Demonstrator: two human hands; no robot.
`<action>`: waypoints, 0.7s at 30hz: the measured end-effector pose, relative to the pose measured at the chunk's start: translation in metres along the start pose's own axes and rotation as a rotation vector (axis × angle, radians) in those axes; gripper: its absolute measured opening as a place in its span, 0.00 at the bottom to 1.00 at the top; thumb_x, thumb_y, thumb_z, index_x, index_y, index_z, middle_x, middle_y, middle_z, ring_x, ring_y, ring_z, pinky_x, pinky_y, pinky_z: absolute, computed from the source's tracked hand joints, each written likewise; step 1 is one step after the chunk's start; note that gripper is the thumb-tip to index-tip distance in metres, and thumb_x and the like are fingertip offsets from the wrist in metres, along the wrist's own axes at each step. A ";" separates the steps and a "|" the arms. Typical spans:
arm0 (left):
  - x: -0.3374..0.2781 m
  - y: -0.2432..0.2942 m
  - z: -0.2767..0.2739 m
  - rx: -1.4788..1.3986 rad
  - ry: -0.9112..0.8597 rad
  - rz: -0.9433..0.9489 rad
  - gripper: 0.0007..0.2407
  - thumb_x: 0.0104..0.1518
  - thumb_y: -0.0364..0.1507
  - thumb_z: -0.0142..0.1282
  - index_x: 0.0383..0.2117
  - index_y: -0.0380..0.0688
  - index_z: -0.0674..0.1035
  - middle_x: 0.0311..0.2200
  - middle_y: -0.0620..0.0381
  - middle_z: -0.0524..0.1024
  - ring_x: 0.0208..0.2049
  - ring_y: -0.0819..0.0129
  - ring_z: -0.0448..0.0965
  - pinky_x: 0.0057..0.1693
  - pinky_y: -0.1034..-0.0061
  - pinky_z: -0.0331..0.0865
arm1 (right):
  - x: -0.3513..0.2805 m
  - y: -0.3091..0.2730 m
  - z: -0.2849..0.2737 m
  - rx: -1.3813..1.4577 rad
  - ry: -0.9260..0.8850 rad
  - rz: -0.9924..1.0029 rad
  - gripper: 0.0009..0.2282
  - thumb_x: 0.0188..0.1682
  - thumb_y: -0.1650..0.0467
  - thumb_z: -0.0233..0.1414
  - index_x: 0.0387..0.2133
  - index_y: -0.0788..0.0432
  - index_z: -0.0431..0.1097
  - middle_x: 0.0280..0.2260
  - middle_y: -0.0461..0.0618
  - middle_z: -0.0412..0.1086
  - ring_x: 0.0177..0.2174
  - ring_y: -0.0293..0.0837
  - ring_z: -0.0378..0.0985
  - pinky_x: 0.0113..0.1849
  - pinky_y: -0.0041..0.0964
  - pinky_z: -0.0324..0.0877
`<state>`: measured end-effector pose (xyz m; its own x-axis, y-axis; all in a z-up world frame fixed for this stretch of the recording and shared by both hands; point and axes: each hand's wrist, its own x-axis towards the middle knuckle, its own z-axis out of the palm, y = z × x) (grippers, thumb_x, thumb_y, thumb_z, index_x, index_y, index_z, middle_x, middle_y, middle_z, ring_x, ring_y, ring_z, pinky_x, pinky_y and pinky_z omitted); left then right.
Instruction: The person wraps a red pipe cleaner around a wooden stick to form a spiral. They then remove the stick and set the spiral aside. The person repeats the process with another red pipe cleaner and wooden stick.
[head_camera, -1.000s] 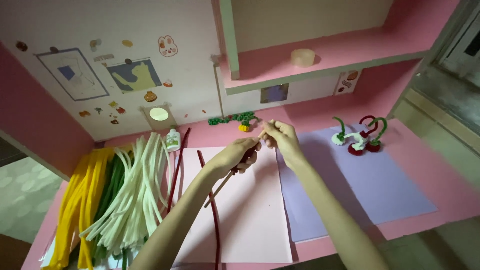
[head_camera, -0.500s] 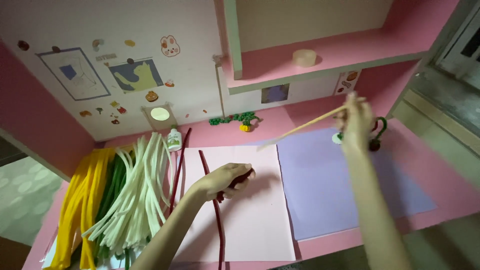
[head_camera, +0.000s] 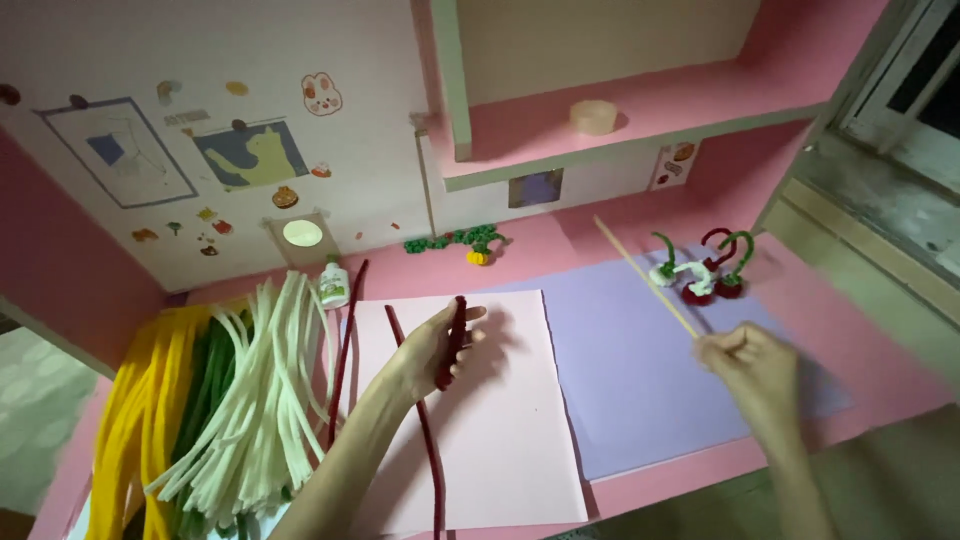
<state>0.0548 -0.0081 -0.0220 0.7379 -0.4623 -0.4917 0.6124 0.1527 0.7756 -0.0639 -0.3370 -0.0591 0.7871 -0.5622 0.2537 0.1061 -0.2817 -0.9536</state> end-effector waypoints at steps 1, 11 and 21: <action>0.006 -0.003 -0.003 -0.063 -0.016 0.003 0.16 0.57 0.43 0.34 0.38 0.50 0.73 0.20 0.65 0.68 0.14 0.79 0.56 0.19 0.86 0.46 | -0.004 0.006 0.001 -0.052 0.000 0.028 0.09 0.36 0.79 0.54 0.14 0.61 0.59 0.27 0.55 0.72 0.29 0.37 0.71 0.32 0.27 0.66; -0.019 -0.004 0.012 0.012 -0.024 0.126 0.12 0.59 0.30 0.32 0.40 0.40 0.70 0.32 0.50 0.75 0.31 0.63 0.74 0.35 0.78 0.62 | -0.021 -0.005 -0.001 -0.961 -0.010 -0.206 0.06 0.33 0.67 0.57 0.12 0.52 0.68 0.17 0.39 0.71 0.23 0.42 0.70 0.29 0.37 0.64; -0.025 -0.013 0.041 0.341 0.043 0.445 0.11 0.54 0.39 0.42 0.26 0.46 0.66 0.41 0.53 0.76 0.51 0.62 0.68 0.58 0.63 0.50 | -0.043 -0.063 0.113 0.461 -0.485 0.547 0.20 0.44 0.66 0.41 0.49 0.63 0.55 0.41 0.62 0.62 0.39 0.52 0.65 0.41 0.43 0.61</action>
<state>0.0165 -0.0340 -0.0034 0.9195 -0.3807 -0.0982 0.1187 0.0308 0.9924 -0.0353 -0.2073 -0.0284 0.9609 -0.1031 -0.2569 -0.2098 0.3342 -0.9189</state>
